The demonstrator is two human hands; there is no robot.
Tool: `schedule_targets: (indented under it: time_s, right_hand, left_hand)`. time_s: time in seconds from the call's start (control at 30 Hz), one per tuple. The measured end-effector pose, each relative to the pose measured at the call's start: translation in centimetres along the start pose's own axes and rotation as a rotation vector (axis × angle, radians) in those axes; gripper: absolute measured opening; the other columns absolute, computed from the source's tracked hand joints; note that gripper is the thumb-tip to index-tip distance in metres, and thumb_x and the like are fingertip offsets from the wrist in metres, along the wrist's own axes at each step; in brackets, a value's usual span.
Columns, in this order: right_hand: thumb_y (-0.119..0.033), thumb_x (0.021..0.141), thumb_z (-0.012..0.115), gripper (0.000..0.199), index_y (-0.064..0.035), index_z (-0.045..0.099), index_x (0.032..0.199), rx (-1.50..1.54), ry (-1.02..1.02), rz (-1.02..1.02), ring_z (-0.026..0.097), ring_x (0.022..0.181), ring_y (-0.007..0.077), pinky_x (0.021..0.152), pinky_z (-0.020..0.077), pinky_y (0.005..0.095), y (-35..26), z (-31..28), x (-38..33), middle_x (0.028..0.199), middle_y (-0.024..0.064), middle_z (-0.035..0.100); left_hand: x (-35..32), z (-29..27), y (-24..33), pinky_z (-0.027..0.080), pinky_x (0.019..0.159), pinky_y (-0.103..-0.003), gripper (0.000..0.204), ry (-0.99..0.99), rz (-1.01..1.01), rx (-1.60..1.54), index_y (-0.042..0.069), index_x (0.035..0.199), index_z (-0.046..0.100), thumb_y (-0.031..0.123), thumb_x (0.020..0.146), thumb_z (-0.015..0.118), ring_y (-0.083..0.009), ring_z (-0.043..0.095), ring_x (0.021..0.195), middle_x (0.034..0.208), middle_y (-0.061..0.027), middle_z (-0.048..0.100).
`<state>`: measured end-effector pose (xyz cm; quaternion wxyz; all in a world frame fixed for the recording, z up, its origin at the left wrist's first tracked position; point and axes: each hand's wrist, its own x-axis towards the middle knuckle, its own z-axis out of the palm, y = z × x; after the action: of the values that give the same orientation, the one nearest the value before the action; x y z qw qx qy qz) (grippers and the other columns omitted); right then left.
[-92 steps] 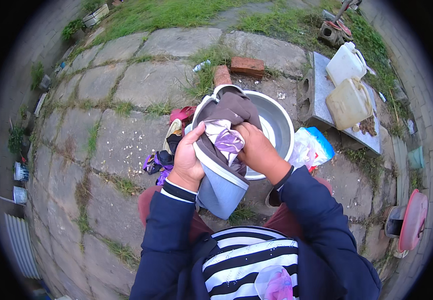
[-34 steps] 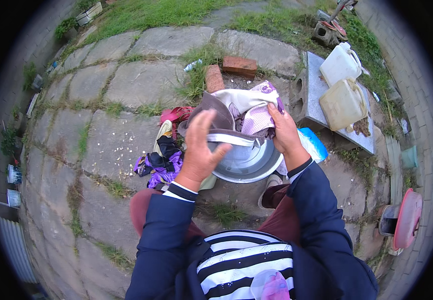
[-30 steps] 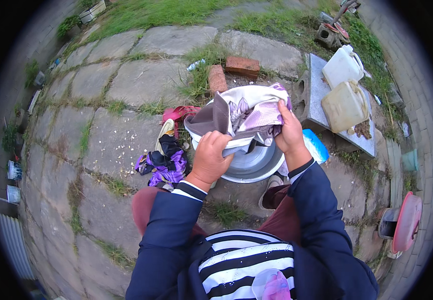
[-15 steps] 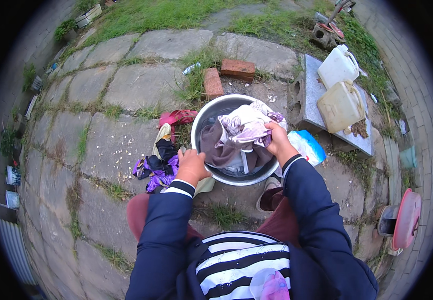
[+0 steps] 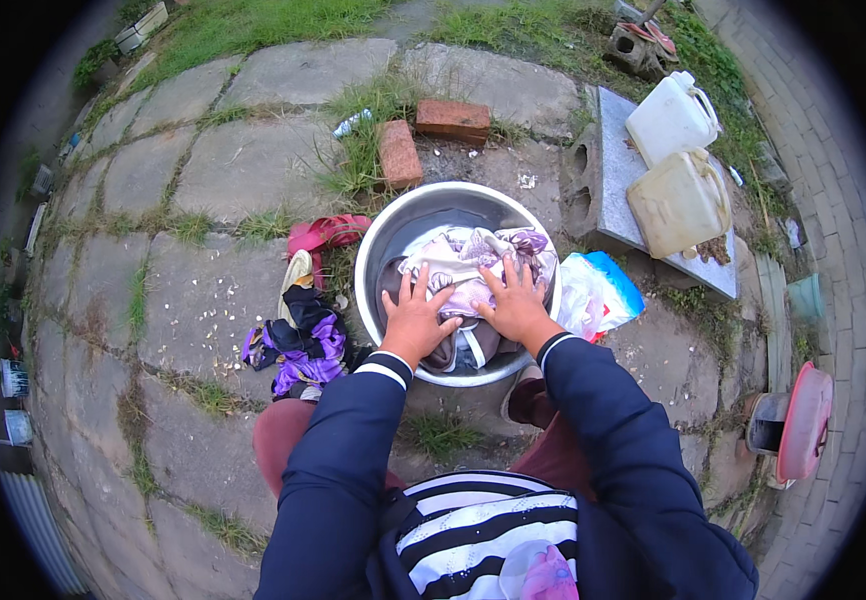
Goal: The person carries a basin of clothes and a mug into a paved courtyard, then fills a metal basin with water from an outdoor tap. They add detergent and a brush, sit on a small stool, and hand-wash several garments in the basin, scrubbing and rinsing them.
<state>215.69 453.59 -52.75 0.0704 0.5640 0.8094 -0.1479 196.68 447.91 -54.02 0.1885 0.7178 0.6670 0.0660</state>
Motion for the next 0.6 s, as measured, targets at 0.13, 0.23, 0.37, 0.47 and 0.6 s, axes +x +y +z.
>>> schedule_targets:
  time_s: [0.13, 0.23, 0.37, 0.47, 0.6]
  right_hand:
    - [-0.055, 0.086, 0.050, 0.069, -0.0268, 0.030, 0.145, 0.067, -0.135, 0.046, 0.013, 0.138, 0.0468, 0.102, 0.0154, 0.0694, -0.1, 2.3, 1.7, 0.153, 0.0204, 0.012]
    - [-0.055, 0.087, 0.049, 0.070, -0.0271, 0.024, 0.147, 0.012, -0.160, -0.018, 0.015, 0.138, 0.0469, 0.101, 0.0206, 0.0685, -0.4, 3.5, 3.2, 0.153, 0.0221, 0.011]
    - [-0.054, 0.087, 0.049, 0.073, -0.0248, 0.021, 0.148, 0.014, -0.231, 0.001, 0.011, 0.139, 0.0460, 0.101, 0.0181, 0.0700, -0.6, 4.3, 4.6, 0.153, 0.0220, 0.007]
    - [-0.053, 0.087, 0.048, 0.074, -0.0230, 0.019, 0.149, 0.028, -0.287, 0.020, 0.009, 0.139, 0.0467, 0.102, 0.0129, 0.0711, -0.7, 4.5, 5.3, 0.153, 0.0229, 0.007]
    - [-0.051, 0.088, 0.046, 0.075, -0.0207, 0.015, 0.149, -0.004, -0.370, 0.047, 0.009, 0.138, 0.0471, 0.101, 0.0118, 0.0715, -1.5, 4.1, 5.9, 0.153, 0.0237, 0.005]
  left_hand:
    - [1.8, 2.0, -0.9, 0.018, 0.103, -0.067, 0.060, -0.020, -0.035, 0.007, 0.034, 0.134, 0.047, 0.052, 0.079, 0.062, -0.0353, 0.020, 0.139, 0.153, -0.0120, 0.021]
    - [3.0, 2.9, -1.7, 0.016, 0.105, -0.065, 0.061, -0.047, -0.055, 0.054, 0.036, 0.137, 0.043, 0.052, 0.080, 0.061, -0.0343, 0.019, 0.140, 0.153, -0.0114, 0.019]
    - [4.9, 3.5, -2.3, 0.013, 0.107, -0.064, 0.063, -0.169, -0.056, 0.081, 0.037, 0.140, 0.038, 0.051, 0.082, 0.058, -0.0335, 0.018, 0.140, 0.154, -0.0109, 0.018]
    - [6.0, 4.0, -3.0, 0.015, 0.108, -0.062, 0.065, -0.276, -0.053, 0.066, 0.038, 0.142, 0.033, 0.052, 0.083, 0.056, -0.0333, 0.016, 0.141, 0.154, -0.0118, 0.017]
    - [6.8, 4.6, -3.5, 0.015, 0.109, -0.060, 0.067, -0.390, -0.050, 0.020, 0.037, 0.145, 0.026, 0.056, 0.086, 0.050, -0.0337, 0.009, 0.143, 0.155, -0.0131, 0.013]
